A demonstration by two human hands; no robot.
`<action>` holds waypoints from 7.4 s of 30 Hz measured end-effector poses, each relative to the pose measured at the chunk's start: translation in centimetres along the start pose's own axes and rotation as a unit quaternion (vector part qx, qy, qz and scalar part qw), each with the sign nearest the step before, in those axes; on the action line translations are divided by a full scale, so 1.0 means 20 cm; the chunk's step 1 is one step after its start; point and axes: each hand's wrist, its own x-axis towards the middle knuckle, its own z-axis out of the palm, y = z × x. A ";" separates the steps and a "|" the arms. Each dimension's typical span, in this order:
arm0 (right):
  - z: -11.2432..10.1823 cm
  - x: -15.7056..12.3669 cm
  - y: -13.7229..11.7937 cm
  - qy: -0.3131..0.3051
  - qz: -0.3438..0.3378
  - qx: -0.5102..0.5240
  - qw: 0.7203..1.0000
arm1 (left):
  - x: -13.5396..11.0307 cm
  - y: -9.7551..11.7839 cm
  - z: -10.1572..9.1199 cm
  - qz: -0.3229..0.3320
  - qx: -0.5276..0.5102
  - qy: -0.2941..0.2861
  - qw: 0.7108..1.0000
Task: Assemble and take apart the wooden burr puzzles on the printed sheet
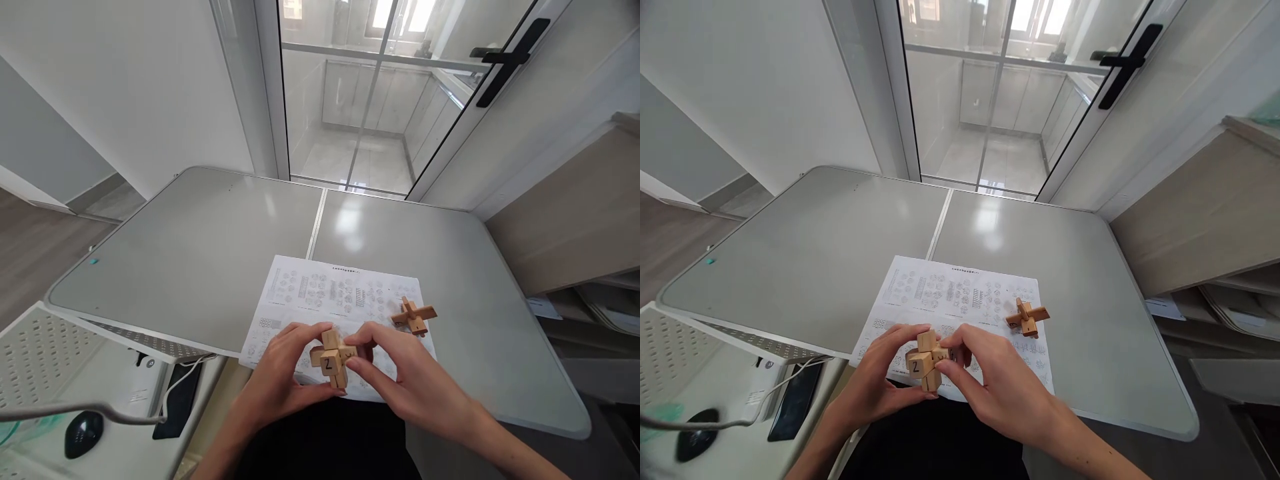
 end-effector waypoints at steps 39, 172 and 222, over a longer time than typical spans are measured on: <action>0.24 -0.03 0.15 0.026 0.004 0.049 0.998 | -0.09 -0.08 0.10 -0.085 -0.039 0.056 0.994; 0.32 -0.11 0.28 0.085 0.060 0.126 0.987 | -0.17 -0.17 0.19 -0.105 0.038 -0.021 0.993; 0.30 -0.18 0.62 0.201 0.122 0.201 0.951 | 0.20 -0.26 0.29 -0.029 0.035 -0.201 0.979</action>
